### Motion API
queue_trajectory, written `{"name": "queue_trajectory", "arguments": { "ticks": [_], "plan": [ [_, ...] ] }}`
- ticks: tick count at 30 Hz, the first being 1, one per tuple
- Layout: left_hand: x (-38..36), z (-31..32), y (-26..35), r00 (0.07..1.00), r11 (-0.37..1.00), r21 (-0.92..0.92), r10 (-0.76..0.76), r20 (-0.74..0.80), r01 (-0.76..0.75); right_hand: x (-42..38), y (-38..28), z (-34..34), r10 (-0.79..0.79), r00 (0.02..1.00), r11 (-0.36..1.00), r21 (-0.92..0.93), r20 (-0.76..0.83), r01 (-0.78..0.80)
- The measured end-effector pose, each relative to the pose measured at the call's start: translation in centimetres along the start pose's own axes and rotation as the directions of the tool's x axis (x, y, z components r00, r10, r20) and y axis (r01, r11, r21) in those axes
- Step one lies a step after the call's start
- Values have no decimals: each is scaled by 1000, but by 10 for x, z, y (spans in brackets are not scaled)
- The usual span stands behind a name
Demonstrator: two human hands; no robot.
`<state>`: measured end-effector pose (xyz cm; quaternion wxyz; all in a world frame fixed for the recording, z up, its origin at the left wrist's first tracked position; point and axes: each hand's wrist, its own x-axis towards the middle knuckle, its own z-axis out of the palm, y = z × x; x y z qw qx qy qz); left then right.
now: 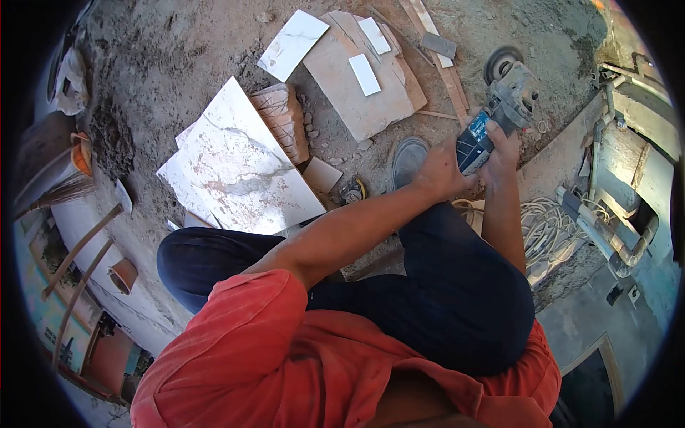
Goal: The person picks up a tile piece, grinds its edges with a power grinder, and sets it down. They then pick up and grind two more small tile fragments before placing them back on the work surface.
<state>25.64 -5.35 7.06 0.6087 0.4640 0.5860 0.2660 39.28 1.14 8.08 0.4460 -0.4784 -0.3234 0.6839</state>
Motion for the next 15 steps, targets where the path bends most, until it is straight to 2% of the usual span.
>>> {"name": "queue_trajectory", "arguments": {
  "ticks": [1, 2, 3, 4, 6, 7, 8, 9, 11, 13, 15],
  "plan": [
    [2, 9, -8, 1000, 1000, -2, 3, 1, -3, 1, 5, 4, -34, 994, 997, -67, -104, 27],
    [5, 19, -18, 986, 996, 56, 75, -147, -67, 2, 9, 5, -74, 976, 990, -137, -203, 46],
    [6, 20, -18, 945, 985, 122, 153, -290, -122, 6, 12, 2, -75, 977, 989, -140, -200, 47],
    [6, 20, -19, 944, 985, 120, 151, -292, -121, 8, 17, 0, -80, 971, 988, -147, -225, 47],
    [5, 17, -19, 963, 986, 100, 152, -222, -133, 9, 18, -8, -80, 965, 987, -152, -250, 42],
    [7, 10, -19, 963, 986, 103, 153, -223, -133, 10, 14, -14, 7, 978, 998, -53, -210, -19],
    [9, 3, -19, 997, 999, 5, 53, -58, -53, 8, 11, -20, 93, 982, 995, 43, -167, -87],
    [12, 0, -19, 993, 996, -78, -31, 115, 40, 8, 9, -26, 90, 982, 995, 45, -168, -84],
    [14, 3, -13, 993, 1000, -10, -23, 112, 24, 11, 9, -34, 206, 977, 955, 227, -57, -188],
    [13, 5, -6, 994, 998, 53, -20, 111, 14, 13, 10, -32, 215, 974, 954, 230, -74, -193],
    [15, 10, 2, 995, 994, 80, -85, 50, 81, 16, 13, -31, 217, 971, 955, 226, -99, -191]
  ]
}}
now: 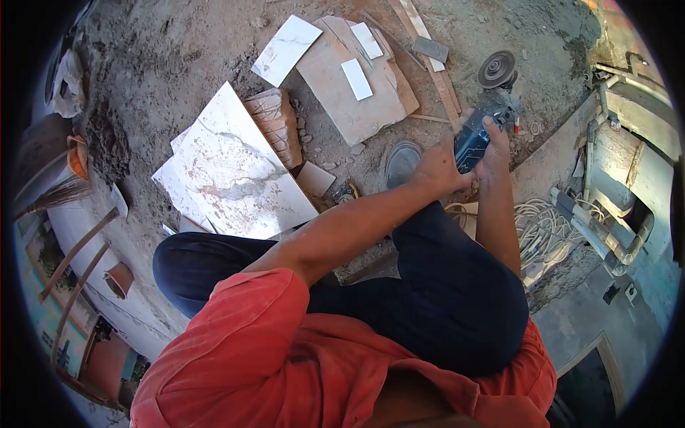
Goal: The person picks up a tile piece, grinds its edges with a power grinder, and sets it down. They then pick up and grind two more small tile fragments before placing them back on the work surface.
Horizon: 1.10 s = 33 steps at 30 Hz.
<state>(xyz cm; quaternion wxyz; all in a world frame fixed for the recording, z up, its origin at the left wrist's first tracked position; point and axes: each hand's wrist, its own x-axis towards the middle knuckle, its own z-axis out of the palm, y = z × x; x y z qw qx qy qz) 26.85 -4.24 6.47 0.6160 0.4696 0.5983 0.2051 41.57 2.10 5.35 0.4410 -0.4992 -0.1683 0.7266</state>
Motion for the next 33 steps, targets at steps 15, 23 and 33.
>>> {"name": "queue_trajectory", "arguments": {
  "ticks": [15, 23, 33],
  "plan": [
    [14, -20, -15, 882, 879, 280, 441, -166, -387, 62, -9, -34, -176, 956, 822, -569, -233, 13],
    [38, -124, -77, 755, 818, 574, 356, -551, 34, 90, 2, -55, -77, 969, 700, -704, -234, -115],
    [53, -156, -101, 798, 789, 614, 367, -478, 5, 94, 6, -55, -163, 968, 638, -768, -192, -45]
  ]
}}
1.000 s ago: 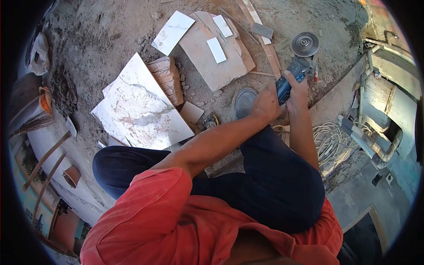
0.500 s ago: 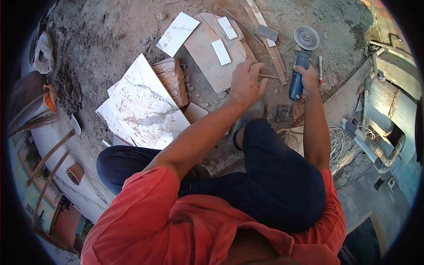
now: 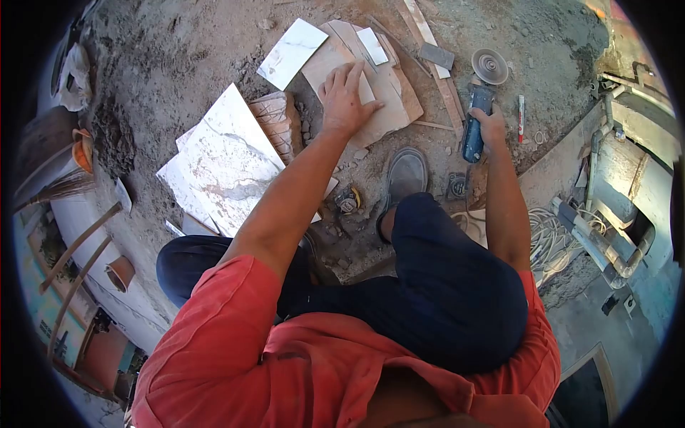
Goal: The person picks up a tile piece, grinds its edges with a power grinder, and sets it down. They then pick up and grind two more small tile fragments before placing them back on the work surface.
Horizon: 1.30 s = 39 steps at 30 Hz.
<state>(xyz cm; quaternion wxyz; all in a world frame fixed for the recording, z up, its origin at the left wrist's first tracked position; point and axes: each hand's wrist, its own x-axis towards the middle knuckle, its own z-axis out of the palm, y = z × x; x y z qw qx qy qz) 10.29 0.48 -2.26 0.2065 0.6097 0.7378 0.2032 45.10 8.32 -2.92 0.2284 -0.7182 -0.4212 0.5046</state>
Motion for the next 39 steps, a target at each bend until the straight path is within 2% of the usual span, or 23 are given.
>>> {"name": "queue_trajectory", "arguments": {
  "ticks": [1, 2, 4, 5, 6, 7, 8, 11, 15, 17, 18, 20, 21, 23, 24, 26, 27, 29, 30, 32, 36, 37, 39],
  "plan": [
    [2, -6, 0, 1000, 997, -80, 18, 7, -18, -2, -1, 0, -18, 999, 998, -59, -27, 16],
    [5, -10, 1, 1000, 997, -80, 21, 2, -20, -2, -3, 0, -37, 998, 992, -119, -55, 31],
    [8, -23, 6, 997, 908, -415, -80, -25, 62, 2, 4, -1, -20, 998, 992, -125, -55, 13],
    [8, -29, 9, 996, 908, -414, -80, -25, 62, 3, 7, -1, -2, 998, 992, -130, -56, -5],
    [10, -40, 15, 984, 603, -781, -160, 79, 160, 3, 5, 1, -6, 999, 992, -128, -54, -1],
    [11, -51, 20, 961, 156, -959, -181, 207, 236, 0, 2, 2, -61, 994, 970, -242, -96, 36],
    [12, -64, 24, 970, 131, -970, -157, 184, 205, -5, 0, 5, -119, 984, 933, -353, -129, 67],
    [14, -79, 25, 980, 74, -988, -153, 125, 137, -9, 1, 7, -94, 988, 969, -238, -123, 63],
    [16, -84, 21, 981, 81, -990, -171, 96, 111, -6, 8, 8, -62, 987, 956, -292, -147, 17],
    [16, -87, 17, 990, 303, -951, -139, 23, 65, -8, 6, 10, -97, 968, 854, -519, -233, -39],
    [15, -87, 16, 990, 302, -951, -140, 18, 60, -10, 5, 11, -102, 968, 853, -520, -231, -34],
    [11, -88, 12, 989, 634, -773, -86, -119, -38, -12, 3, 13, -75, 970, 864, -500, -232, -52],
    [9, -91, 12, 988, 634, -772, -89, -123, -39, -15, 2, 14, -78, 970, 864, -501, -228, -48],
    [7, -96, 14, 991, 767, -641, -85, -99, 2, -20, 0, 15, -119, 956, 833, -551, -268, -50],
    [7, -100, 16, 991, 767, -642, -88, -98, 5, -23, -4, 16, -119, 957, 832, -552, -266, -50],
    [7, -107, 20, 968, 647, -735, -244, 49, 200, -31, -10, 17, -128, 958, 809, -586, -256, -49],
    [6, -109, 20, 966, 644, -735, -253, 56, 212, -33, -10, 17, -121, 960, 805, -591, -251, -53],
    [13, -109, 16, 957, 517, -820, -263, 118, 244, -35, -11, 16, -140, 958, 806, -591, -249, -36],
    [15, -108, 14, 962, 511, -830, -253, 103, 223, -36, -10, 16, -138, 959, 804, -594, -247, -37],
    [17, -106, 11, 964, 505, -835, -246, 102, 217, -37, -8, 15, -190, 954, 813, -582, -233, 20],
    [22, -107, 10, 967, 524, -827, -239, 88, 205, -34, -2, 13, -195, 954, 804, -594, -227, 23],
    [22, -107, 10, 967, 526, -825, -240, 88, 206, -35, -7, 13, -155, 962, 809, -588, -226, -9],
    [22, -111, 11, 968, 675, -705, -245, 62, 216, -38, -7, 13, -112, 967, 814, -580, -227, -42]
  ]
}}
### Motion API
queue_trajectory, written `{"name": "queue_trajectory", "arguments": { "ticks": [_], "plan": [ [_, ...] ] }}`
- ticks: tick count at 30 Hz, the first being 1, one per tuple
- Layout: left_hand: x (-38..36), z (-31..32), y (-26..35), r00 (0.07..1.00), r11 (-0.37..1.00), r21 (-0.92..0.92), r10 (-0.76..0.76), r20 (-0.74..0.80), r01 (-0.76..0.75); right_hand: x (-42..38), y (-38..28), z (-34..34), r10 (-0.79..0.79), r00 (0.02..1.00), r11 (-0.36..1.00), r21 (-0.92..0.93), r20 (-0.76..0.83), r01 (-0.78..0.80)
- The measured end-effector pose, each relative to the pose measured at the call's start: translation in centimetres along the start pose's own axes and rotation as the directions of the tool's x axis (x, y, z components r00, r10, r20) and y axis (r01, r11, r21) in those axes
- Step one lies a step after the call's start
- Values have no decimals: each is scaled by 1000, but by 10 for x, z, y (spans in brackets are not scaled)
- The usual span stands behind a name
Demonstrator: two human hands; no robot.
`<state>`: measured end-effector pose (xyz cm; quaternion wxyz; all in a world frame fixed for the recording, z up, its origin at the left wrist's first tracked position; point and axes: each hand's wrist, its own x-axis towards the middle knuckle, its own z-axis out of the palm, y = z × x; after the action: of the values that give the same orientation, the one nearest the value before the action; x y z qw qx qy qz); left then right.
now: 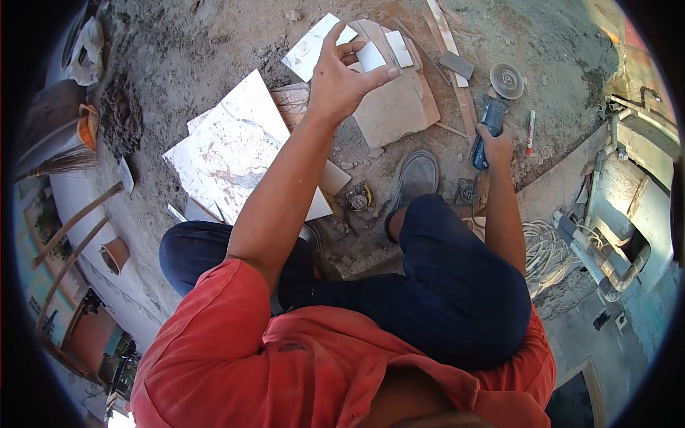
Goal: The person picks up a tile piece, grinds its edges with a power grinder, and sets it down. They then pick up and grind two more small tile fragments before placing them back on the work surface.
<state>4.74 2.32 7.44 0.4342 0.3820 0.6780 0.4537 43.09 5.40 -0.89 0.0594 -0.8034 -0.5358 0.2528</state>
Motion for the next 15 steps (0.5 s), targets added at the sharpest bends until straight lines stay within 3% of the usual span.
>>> {"name": "queue_trajectory", "arguments": {
  "ticks": [1, 3, 4, 6, 8, 9, 10, 11, 12, 14, 15],
  "plan": [
    [-1, 0, 3, 1000, 1000, 1, 2, 1, -2, 0, 2, 1, -19, 1000, 1000, 12, -16, 19],
    [-3, 1, 7, 989, 939, 311, 143, 36, -147, 1, 10, 4, -41, 999, 999, 23, -35, 42],
    [-4, 4, 2, 989, 940, 310, 142, 35, -146, 1, 17, 6, -24, 995, 997, 76, -96, 31],
    [-5, 15, -19, 935, 817, 455, 326, 140, -353, 2, 26, 3, -13, 987, 991, 129, -159, 34],
    [-11, 25, -32, 948, 844, 434, 259, 182, -314, -6, 32, -9, 1, 986, 949, 312, -169, 52],
    [-16, 29, -35, 980, 987, 144, 42, 195, -71, -14, 31, -17, -7, 985, 949, 309, -170, 60],
    [-23, 32, -35, 948, 966, -149, -165, 272, 210, -26, 27, -28, -17, 985, 918, 387, -174, 84],
    [-31, 34, -29, 908, 775, -496, -240, 342, 392, -38, 20, -40, -29, 984, 879, 464, -175, 109],
    [-37, 34, -30, 915, 773, -506, -242, 322, 383, -49, 10, -53, -43, 985, 865, 486, -170, 122],
    [-47, 30, -33, 876, 244, -853, 27, 482, 462, -61, -5, -76, -96, 984, 845, 510, -149, 160],
    [-52, 24, -17, 848, 165, -846, 80, 523, 507, -61, -12, -88, -54, 991, 848, 518, -124, 111]
  ]
}}
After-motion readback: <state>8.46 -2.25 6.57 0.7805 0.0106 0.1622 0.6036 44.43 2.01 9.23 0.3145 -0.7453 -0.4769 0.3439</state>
